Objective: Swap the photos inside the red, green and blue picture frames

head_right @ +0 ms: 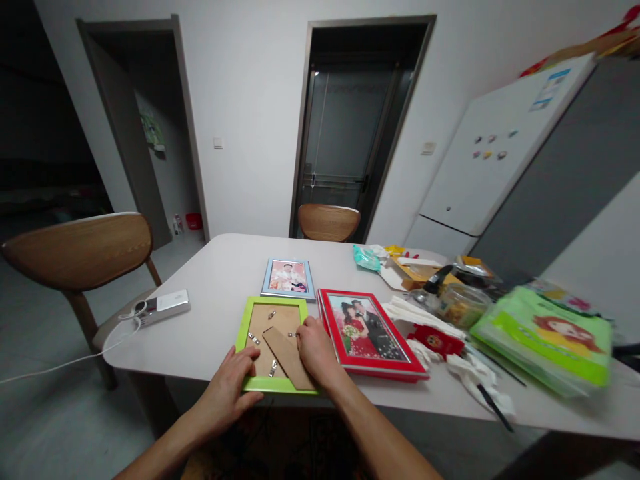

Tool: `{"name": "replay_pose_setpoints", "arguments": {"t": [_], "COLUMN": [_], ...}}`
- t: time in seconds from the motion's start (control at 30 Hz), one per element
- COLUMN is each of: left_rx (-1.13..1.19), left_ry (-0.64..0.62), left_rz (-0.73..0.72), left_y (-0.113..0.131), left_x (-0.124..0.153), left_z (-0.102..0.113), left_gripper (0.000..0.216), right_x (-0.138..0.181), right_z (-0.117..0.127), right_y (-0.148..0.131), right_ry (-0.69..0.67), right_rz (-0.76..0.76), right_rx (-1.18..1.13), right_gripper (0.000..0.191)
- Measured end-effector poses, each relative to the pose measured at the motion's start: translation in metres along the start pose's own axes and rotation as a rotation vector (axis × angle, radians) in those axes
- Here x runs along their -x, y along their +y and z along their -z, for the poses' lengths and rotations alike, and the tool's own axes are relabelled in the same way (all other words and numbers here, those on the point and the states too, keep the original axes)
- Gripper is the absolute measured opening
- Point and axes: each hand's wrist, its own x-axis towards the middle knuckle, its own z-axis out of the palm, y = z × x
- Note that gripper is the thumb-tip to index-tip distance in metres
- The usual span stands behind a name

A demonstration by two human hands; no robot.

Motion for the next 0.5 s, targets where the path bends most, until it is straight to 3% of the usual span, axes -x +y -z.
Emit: {"name": "replay_pose_setpoints", "arguments": {"t": [0.23,0.37,0.5], "left_rx": [0.005,0.03,0.053], "left_ry": [0.002,0.028,0.045], "left_rz": [0.002,-0.006,-0.002], "left_y": [-0.001,0.0,0.004], "left_x": [0.002,0.004,0.006], "left_z": [-0.001,-0.003,-0.004], "left_gripper": [0.025,0.024,0.025], "right_x": [0.011,0.007,-0.008], "right_z": [0.007,0.008,-0.002], "right_y": [-0.004,-0.028,-0.059], "right_ry": [-0.04,0.043,-0.016], "right_rz": [0.034,0.101,0.164], "right_rx": [0.009,-0.073,-0.159], "right_gripper": [0.027,0.023,0.021]}}
